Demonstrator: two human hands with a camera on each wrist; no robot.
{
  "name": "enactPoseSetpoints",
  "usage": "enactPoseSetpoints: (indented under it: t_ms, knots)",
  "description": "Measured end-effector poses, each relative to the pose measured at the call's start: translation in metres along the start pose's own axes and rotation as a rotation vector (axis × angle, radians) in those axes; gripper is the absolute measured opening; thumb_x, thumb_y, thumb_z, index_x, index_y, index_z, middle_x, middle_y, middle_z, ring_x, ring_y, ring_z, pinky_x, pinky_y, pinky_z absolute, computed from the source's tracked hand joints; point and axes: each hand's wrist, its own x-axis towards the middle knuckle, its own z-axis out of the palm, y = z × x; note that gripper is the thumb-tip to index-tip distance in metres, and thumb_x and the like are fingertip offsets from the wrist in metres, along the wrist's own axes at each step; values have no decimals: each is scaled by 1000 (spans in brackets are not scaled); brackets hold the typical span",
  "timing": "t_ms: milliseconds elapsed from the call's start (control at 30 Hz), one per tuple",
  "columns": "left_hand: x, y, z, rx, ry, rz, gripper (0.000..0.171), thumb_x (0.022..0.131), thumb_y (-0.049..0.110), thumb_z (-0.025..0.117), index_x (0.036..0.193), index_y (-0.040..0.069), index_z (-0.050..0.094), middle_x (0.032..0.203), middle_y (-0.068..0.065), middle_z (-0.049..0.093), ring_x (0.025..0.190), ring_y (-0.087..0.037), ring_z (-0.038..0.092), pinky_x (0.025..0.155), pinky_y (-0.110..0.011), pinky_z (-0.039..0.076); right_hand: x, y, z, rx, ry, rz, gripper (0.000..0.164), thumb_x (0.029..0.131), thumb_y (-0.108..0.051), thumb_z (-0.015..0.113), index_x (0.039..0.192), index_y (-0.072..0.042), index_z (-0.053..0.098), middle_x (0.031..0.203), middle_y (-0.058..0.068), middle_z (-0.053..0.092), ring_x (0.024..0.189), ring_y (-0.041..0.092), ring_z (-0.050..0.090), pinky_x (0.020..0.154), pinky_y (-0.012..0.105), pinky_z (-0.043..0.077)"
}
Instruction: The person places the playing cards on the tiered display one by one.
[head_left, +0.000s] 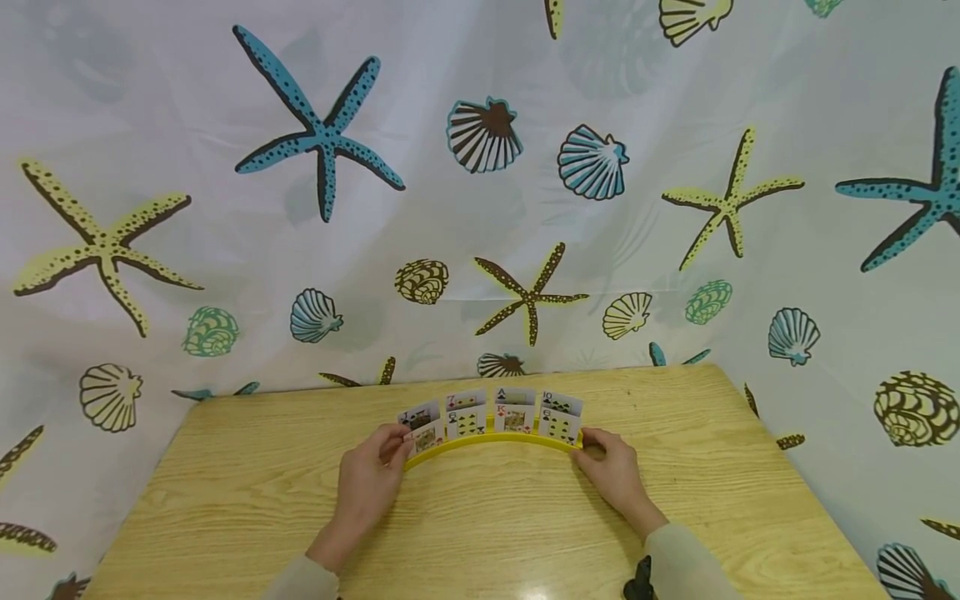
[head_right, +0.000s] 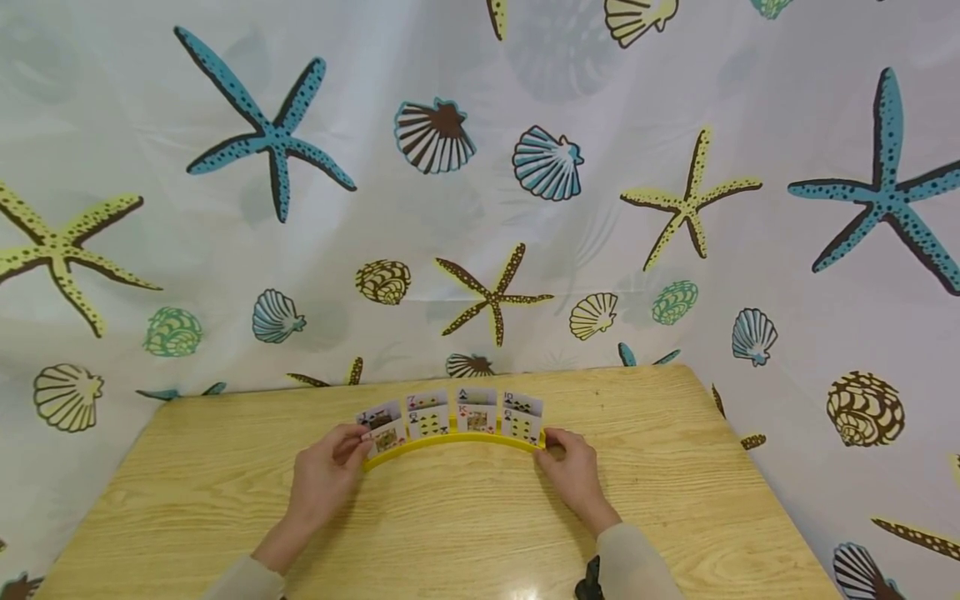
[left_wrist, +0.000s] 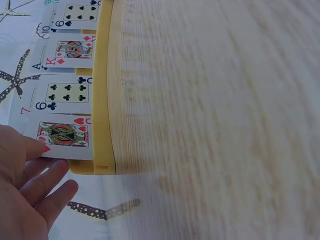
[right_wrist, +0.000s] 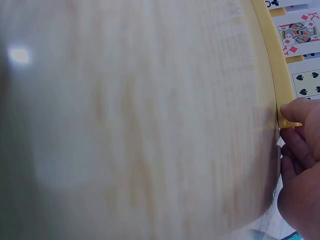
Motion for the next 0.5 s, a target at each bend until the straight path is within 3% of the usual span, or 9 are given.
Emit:
enactPoseSetpoints:
  t_ms: [233,500]
  knots:
    - [-2,0,-5,-21,-2,-26,24,95,8,79,119,4,74,105,-15,81,97,-31,80,83,-45,65,1,-1,0,-10,-7,0,41,95,-10,77,133,3,68,121,19,75,120,39,68,129,60,25]
    - [-10,-3,-8,-53,-29,-72,25,95,6,78,119,2,73,111,-20,79,101,-33,79,86,-40,65,-1,-4,-7,-44,-51,36,42,95,-12,76,134,2,68,123,17,73,120,36,67,108,56,52]
